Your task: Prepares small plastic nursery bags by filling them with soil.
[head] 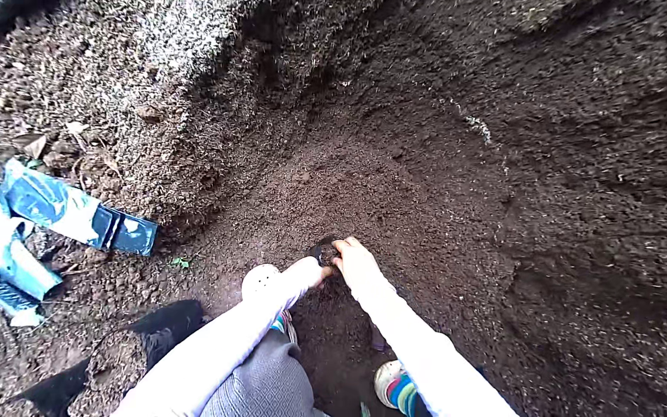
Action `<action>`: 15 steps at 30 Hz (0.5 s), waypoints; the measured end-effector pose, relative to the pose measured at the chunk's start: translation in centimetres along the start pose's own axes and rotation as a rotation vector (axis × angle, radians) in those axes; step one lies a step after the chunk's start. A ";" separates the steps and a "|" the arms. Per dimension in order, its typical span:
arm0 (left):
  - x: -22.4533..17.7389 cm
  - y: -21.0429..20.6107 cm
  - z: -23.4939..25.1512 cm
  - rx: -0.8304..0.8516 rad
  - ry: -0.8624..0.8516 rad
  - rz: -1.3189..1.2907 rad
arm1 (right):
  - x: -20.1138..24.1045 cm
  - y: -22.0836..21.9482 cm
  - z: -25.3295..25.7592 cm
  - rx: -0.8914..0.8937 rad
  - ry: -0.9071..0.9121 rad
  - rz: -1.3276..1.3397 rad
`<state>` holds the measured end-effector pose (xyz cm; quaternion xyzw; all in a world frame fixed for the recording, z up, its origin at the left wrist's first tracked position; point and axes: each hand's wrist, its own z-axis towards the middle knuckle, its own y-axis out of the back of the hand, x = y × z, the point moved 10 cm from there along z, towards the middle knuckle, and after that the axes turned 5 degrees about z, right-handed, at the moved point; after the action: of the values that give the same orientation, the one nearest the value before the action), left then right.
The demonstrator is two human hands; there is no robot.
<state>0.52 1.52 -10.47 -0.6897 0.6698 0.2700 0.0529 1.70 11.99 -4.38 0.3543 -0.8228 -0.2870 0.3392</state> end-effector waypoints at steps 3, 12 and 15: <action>-0.1 -0.2 0.0 -0.039 -0.051 -0.183 | 1.1 -1.3 -0.3 -0.026 0.050 -0.083; -1.0 1.9 -0.7 -0.099 -0.201 0.050 | 0.5 0.0 0.8 0.118 0.271 -0.010; -0.5 4.8 -1.8 -0.280 -0.121 0.120 | -2.0 5.4 -0.4 -0.141 0.235 0.261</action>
<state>-3.45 0.75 -7.36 -0.6318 0.6611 0.4043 -0.0198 0.98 16.65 -0.97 0.2509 -0.7944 -0.2542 0.4913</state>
